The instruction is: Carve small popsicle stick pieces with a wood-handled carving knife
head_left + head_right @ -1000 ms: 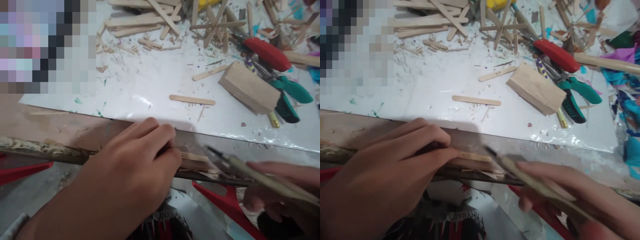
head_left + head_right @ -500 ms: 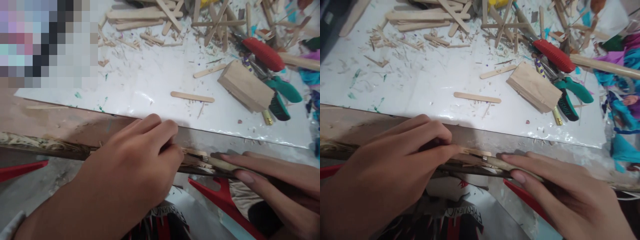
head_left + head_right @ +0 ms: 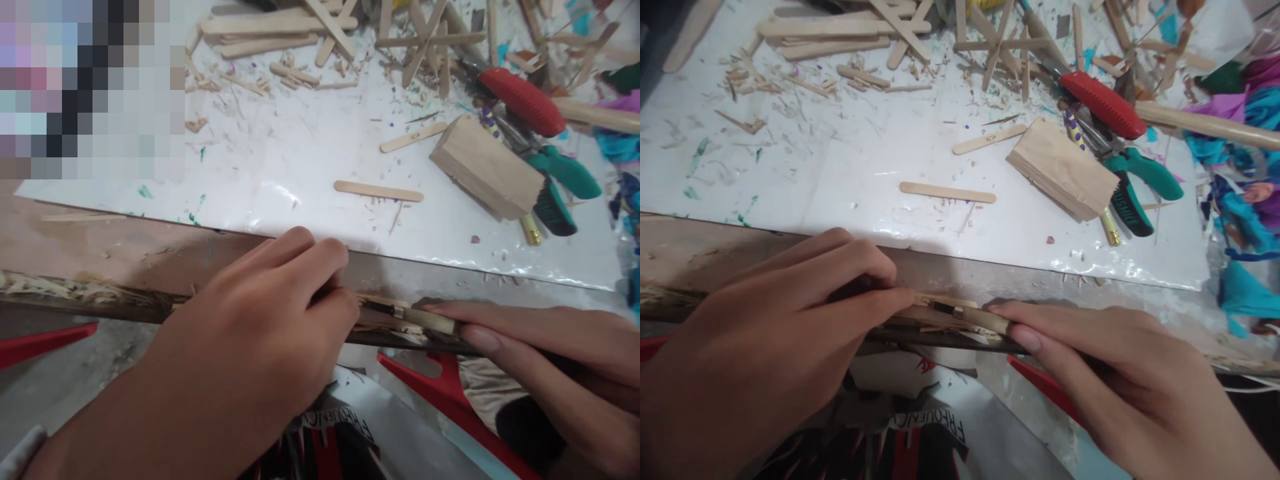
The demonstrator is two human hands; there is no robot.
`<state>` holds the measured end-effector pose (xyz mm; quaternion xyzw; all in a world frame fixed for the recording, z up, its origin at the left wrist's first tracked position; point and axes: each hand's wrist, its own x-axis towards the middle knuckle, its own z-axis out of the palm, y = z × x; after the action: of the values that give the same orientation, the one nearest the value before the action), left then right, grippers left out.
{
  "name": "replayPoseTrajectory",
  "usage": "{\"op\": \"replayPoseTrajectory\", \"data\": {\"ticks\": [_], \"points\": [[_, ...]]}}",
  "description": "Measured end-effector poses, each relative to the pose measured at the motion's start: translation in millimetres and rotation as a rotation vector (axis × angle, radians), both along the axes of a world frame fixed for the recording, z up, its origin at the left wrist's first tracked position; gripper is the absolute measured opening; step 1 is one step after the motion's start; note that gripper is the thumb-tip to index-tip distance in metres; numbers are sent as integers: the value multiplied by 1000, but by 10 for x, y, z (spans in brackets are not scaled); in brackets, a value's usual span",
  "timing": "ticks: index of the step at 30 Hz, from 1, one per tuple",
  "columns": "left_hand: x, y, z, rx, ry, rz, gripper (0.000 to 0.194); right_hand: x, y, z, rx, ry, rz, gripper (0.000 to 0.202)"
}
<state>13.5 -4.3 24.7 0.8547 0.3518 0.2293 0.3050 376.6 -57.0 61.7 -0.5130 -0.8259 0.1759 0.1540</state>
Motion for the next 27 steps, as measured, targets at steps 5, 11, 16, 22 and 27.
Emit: {"op": "replayPoseTrajectory", "data": {"ticks": [5,11,16,22,27], "points": [[-22,9,-18,37,3,-33,38,-106,67,-23,-77,72,-77,23],[-19,1,-2,31,8,-24,40,-186,67,-4,-105,82,-78,27],[-7,19,2,54,1,-21,45,-207,82,19,-69,89,-77,27],[-11,24,4,61,2,-28,44,-144,-9,-30,-65,1,-164,26],[14,-7,11,74,8,-4,46,-122,-33,-62,-46,-25,-175,31]]}}
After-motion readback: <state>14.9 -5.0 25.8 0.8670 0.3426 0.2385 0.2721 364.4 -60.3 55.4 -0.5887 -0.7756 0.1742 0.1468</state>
